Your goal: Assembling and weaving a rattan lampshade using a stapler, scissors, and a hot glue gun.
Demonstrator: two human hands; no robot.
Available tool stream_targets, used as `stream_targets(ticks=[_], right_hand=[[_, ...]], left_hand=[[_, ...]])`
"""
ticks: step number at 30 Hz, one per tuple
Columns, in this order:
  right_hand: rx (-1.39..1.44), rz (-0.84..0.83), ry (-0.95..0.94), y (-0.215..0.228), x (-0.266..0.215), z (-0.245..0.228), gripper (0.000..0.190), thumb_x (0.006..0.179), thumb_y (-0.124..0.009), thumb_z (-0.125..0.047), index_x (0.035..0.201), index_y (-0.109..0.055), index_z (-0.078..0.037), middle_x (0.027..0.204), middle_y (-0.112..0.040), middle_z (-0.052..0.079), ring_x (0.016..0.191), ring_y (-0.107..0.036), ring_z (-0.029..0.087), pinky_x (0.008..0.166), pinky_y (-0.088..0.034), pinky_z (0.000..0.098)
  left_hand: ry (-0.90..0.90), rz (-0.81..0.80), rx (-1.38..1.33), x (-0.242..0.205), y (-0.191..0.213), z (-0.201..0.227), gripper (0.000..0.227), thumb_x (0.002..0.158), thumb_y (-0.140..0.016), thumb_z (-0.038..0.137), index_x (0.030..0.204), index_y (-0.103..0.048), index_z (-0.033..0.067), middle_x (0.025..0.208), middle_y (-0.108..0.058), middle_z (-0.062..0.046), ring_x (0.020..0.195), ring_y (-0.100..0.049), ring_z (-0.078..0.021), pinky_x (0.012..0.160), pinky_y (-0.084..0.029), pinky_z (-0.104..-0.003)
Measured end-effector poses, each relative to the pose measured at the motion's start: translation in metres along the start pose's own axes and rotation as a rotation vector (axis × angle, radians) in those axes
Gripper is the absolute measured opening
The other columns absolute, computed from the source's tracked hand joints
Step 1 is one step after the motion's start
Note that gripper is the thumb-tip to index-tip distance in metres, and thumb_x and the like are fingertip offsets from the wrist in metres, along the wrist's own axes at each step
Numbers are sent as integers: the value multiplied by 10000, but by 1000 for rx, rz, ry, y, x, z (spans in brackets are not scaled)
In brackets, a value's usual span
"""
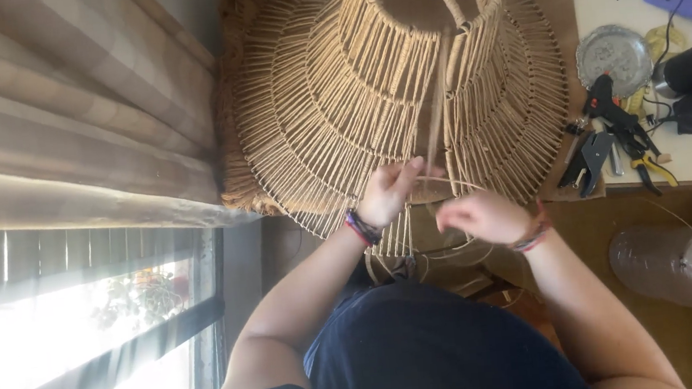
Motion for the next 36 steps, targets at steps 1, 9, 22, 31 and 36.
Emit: stream_targets(ticks=[1,9,22,31,36], right_hand=[[-336,-231,-293,-24,-11,48,233,963,-576,-200,988,-799,-137,1017,-809,96,1056,-735,321,967,-564,475],[748,233,267,50,37,-64,491,1067,-393,-274,1420,-537,35,1012,-622,137,965,-624,237,926,-531,448],[506,217,-55,39,27,-45,361,995,-575,-290,1266,-668,-70,1178,-737,164,1136,-679,311,1082,-494,478],[400,45,-370,17,30,-9,525,1037,-482,-378,1443,-576,-57,1334,-646,218,1265,-604,342,1129,-443,486],[727,-34,329,21,5,-38,374,982,-524,-86,1334,-624,-165,1298,-687,239,634,-614,77,598,-499,236]], left_hand=[[88,-61,-247,4,-11,-20,454,1065,-506,446,828,-753,148,550,-595,-85,552,-623,-227,530,-502,-297],[-135,50,227,10,-3,-18,427,918,-708,510,679,-670,158,457,-579,-42,491,-652,-255,507,-485,-302],[-189,47,367,13,-4,-18,342,930,-682,522,808,-707,203,448,-562,2,437,-626,-218,456,-469,-287],[120,-282,-179,17,-33,-55,450,949,-663,482,711,-685,100,462,-497,-19,426,-490,-135,436,-355,-236],[-7,-135,175,9,-6,-15,224,901,-748,506,1009,-782,313,528,-615,30,555,-677,-190,592,-529,-298]])
Point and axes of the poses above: each hand's wrist, its own x-axis towards the middle knuckle, its own y-axis out of the back of the hand, z = x × y, the point moved 10 cm from there along x, towards the middle knuckle
